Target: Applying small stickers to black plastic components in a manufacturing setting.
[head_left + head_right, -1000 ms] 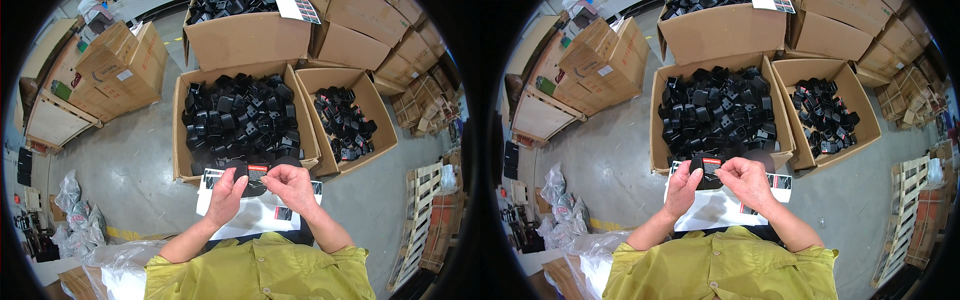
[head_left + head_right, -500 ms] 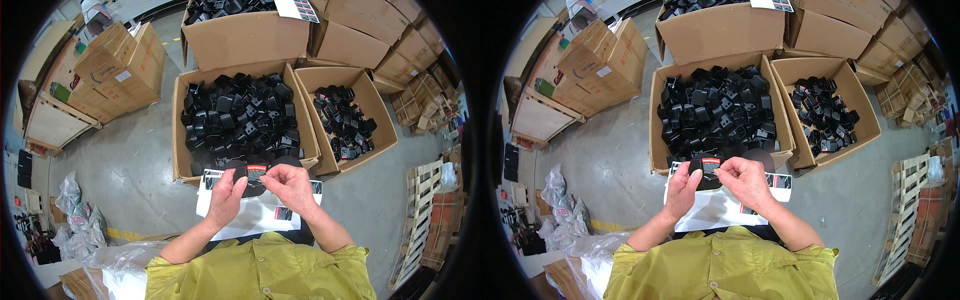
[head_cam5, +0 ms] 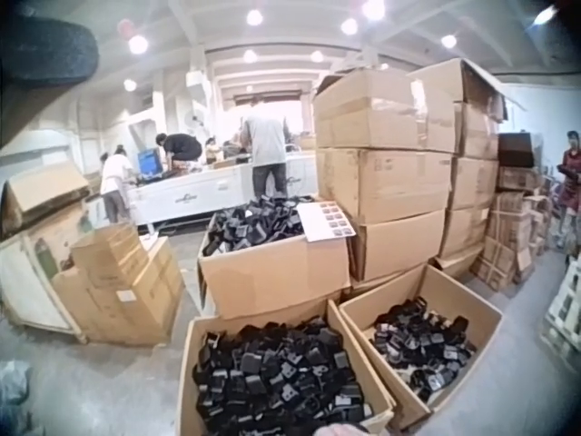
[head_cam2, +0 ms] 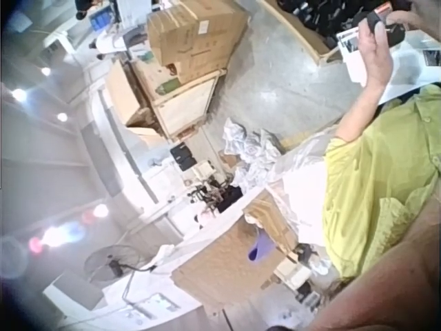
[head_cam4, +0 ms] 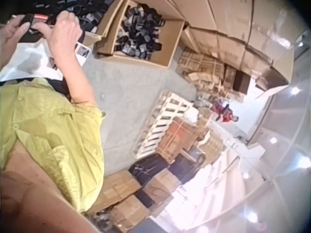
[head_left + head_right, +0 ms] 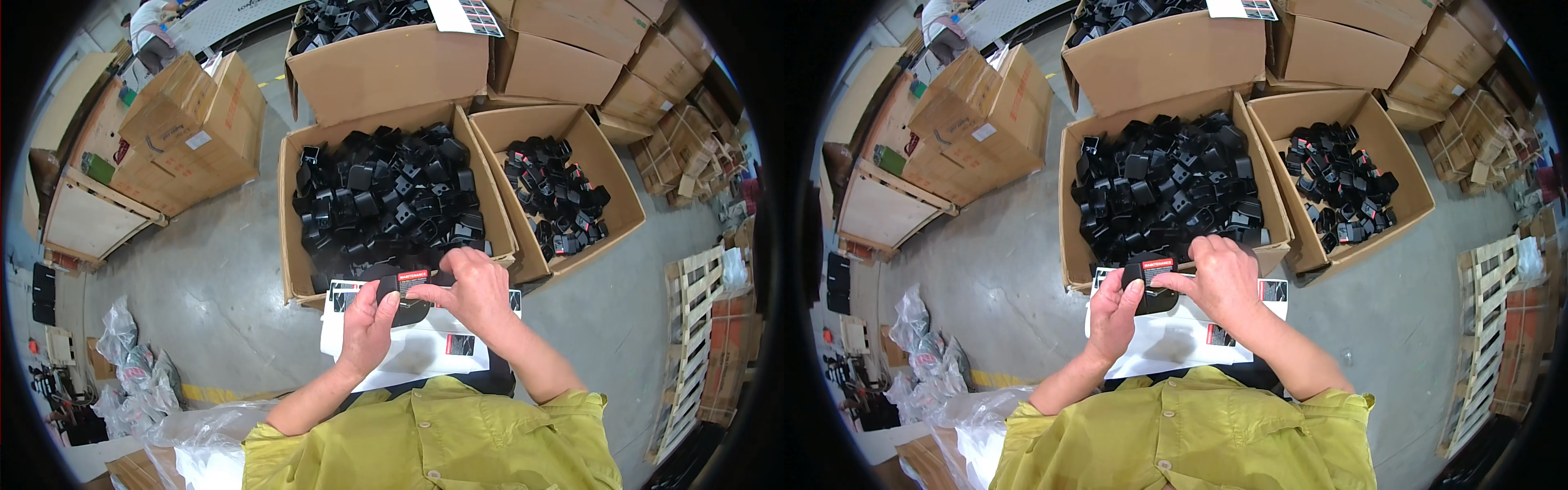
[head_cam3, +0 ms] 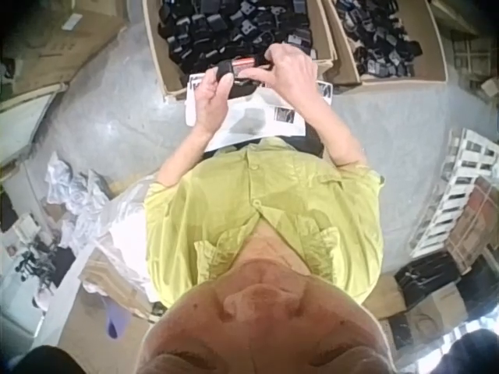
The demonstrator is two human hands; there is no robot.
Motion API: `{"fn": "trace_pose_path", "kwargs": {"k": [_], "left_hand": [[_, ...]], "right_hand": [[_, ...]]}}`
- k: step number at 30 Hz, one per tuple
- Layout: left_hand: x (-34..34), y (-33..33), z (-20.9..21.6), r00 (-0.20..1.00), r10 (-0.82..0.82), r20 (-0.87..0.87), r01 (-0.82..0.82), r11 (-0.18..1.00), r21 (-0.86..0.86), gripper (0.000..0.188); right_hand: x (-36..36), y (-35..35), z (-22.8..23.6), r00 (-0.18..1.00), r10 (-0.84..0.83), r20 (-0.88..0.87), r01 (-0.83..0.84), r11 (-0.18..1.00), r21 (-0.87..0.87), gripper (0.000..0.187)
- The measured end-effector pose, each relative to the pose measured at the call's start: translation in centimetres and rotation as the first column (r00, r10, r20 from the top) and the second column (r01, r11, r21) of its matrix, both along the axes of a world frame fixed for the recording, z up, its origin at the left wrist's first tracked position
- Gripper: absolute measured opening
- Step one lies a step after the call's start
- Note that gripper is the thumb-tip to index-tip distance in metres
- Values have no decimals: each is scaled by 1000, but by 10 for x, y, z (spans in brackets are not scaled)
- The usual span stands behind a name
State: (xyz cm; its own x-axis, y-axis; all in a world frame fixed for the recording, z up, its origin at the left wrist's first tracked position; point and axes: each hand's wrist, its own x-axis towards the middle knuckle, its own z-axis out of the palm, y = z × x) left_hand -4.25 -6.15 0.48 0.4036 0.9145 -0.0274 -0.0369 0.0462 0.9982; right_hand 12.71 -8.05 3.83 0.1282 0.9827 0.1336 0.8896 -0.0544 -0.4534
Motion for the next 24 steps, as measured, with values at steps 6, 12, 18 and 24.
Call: {"fn": "trace_pose_path", "kwargs": {"k": [6,12,18,24], "left_hand": [[8,-1,5,967,-69,245,128,965,-231,25],[10,4,6,961,-112,254,175,955,-238,25],[-29,6,44,959,-97,-266,66,990,-123,38],[-214,7,125,842,473,-261,-442,881,171,19]], "right_hand": [[3,-2,-16,834,178,-522,-203,979,10,74],[3,-6,-14,767,71,-638,-154,985,-76,54],[-5,3,-28,186,-252,-950,-136,951,-279,42],[16,11,-77,911,52,-410,-102,990,-101,31]]}}
